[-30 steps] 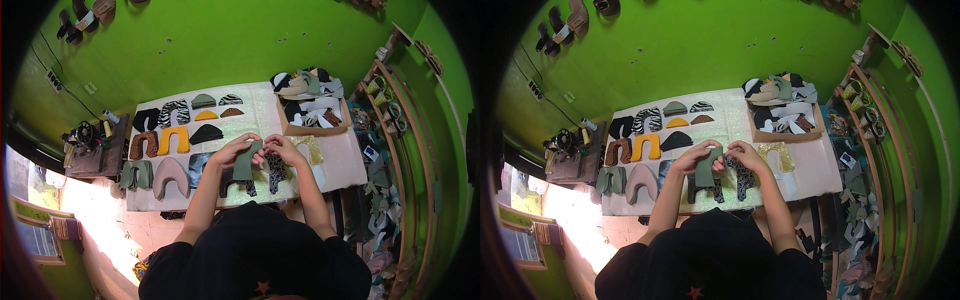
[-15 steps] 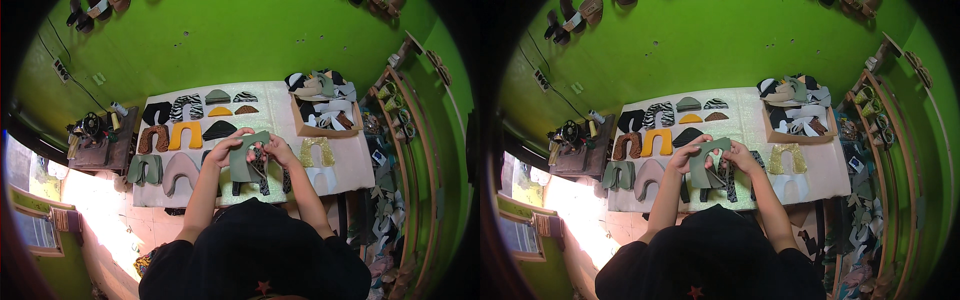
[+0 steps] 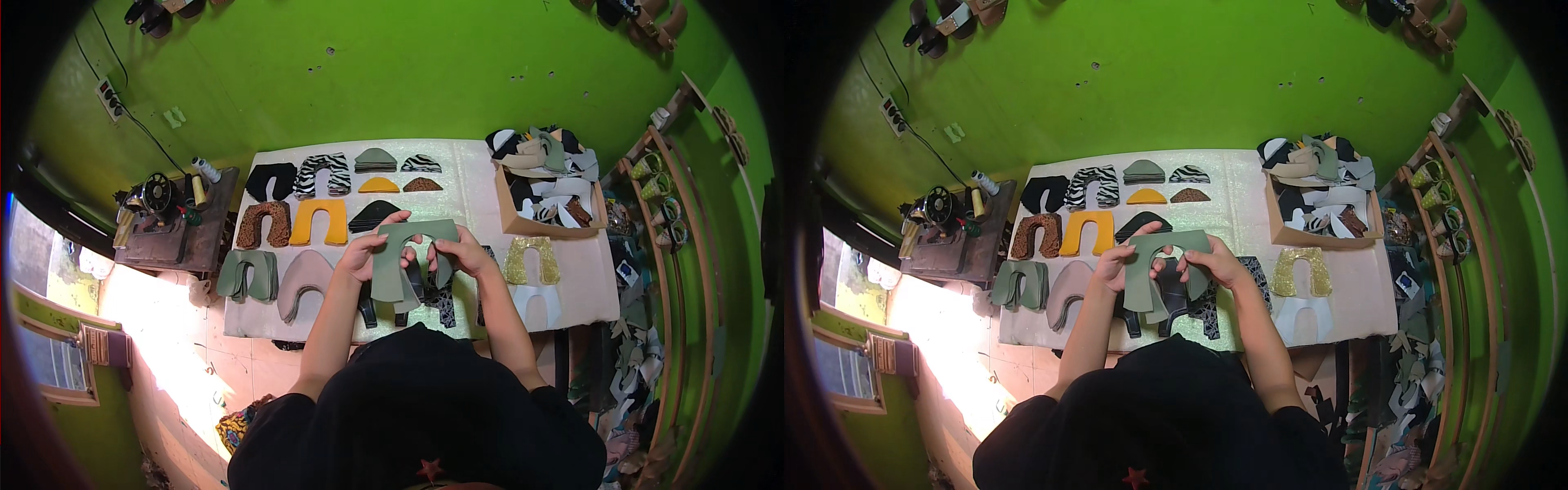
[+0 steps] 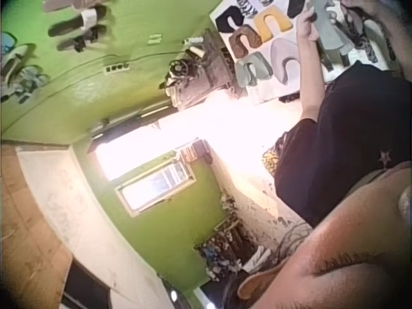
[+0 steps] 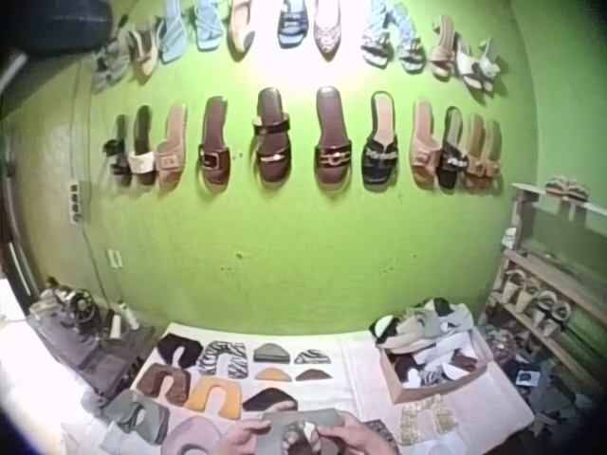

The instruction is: Sorting and arranging various leather and fabric pieces for shoe manufacturing.

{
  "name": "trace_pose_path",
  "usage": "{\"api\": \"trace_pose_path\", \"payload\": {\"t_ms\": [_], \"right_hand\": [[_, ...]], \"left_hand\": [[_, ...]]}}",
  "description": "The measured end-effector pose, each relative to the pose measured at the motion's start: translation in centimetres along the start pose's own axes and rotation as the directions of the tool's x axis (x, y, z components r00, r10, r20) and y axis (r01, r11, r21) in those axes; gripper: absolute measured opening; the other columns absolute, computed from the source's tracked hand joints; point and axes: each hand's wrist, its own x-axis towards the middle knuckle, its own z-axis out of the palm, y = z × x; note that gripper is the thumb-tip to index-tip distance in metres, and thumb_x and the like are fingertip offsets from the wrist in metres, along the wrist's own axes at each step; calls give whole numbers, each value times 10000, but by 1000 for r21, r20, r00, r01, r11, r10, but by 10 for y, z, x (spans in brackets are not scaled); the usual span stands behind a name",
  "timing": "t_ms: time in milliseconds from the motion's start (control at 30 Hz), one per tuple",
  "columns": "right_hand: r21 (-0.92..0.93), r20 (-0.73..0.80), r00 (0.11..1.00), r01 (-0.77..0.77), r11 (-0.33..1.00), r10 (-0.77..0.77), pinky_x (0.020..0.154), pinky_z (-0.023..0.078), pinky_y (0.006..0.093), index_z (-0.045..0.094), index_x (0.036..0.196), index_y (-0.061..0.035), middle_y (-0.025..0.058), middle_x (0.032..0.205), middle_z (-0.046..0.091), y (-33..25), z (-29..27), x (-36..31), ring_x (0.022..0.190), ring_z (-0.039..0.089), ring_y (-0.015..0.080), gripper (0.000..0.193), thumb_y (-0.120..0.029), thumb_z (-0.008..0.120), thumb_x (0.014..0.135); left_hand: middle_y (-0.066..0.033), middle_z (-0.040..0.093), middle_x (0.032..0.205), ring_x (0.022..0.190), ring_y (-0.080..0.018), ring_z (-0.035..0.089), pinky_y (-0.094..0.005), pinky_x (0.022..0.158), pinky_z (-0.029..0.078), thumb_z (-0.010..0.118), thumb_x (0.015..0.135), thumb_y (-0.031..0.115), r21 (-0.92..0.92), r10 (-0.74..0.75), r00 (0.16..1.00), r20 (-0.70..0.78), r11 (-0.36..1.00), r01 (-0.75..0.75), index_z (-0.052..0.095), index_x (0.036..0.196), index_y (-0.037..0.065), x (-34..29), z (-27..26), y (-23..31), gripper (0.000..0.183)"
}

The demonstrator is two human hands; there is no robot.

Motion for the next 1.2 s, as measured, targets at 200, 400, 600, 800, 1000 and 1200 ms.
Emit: {"api": "trace_pose_path", "payload": {"t_ms": [200, 400, 600, 800, 1000, 1200], "right_hand": [[-2, 70, 997, 39, 999, -39, 564, 496, 278, 485, 1001, 8, 105, 724, 586, 3, 10, 10, 558, 584, 169, 241, -64, 573, 789], [54, 42, 999, 30, 998, -32, 519, 484, 268, 466, 884, -19, 48, 641, 516, 2, 19, 17, 494, 532, 136, 126, -64, 554, 806], [-19, -47, 997, -68, 997, 67, 510, 484, 274, 446, 924, -31, 44, 639, 512, 17, 32, 34, 491, 527, 138, 106, -107, 482, 860], [-150, -110, 985, -151, 977, 135, 520, 492, 281, 449, 933, -29, 53, 675, 535, 40, 61, 67, 504, 538, 149, 136, -152, 473, 878], [-531, -158, 987, -120, 839, 41, 531, 430, 275, 450, 897, -21, 46, 680, 547, 109, 91, 128, 589, 553, 141, 221, -156, 599, 806], [-522, -48, 989, 97, 847, -143, 618, 448, 264, 473, 987, -50, 83, 788, 586, 151, 157, 180, 717, 563, 127, 266, -22, 563, 738]], "left_hand": [[-150, 509, 904, 918, -313, 527, -456, 872, 413, 511, 808, 253, -81, 9, 997, 79, 997, -2, 280, 1284, 56, -12, -9, -7, 566], [-83, 523, 802, 907, -280, 537, -398, 823, 420, 476, 855, 346, 23, -124, 992, 36, 992, 123, 365, 1208, -35, -41, -26, -24, 531], [-94, 545, 858, 827, -197, 574, -301, 739, 477, 475, 885, 228, 179, -120, 923, -365, 964, 196, 429, 1128, -14, -65, -34, -21, 346], [-112, 588, 899, 794, -170, 589, -264, 692, 490, 430, 905, 162, 338, 96, 810, -578, 932, 130, 466, 1101, -6, -117, -41, 18, 261], [-64, 558, 785, 673, -155, 591, -263, 573, 514, 469, 893, 155, 445, 340, 538, -771, 892, 74, 460, 1020, 27, -174, -53, 48, 180], [-94, 554, 812, 648, -162, 565, -297, 626, 509, 295, 936, 183, 516, 426, 411, -806, 846, 135, 426, 1085, 10, -234, -79, 92, 263]]}}
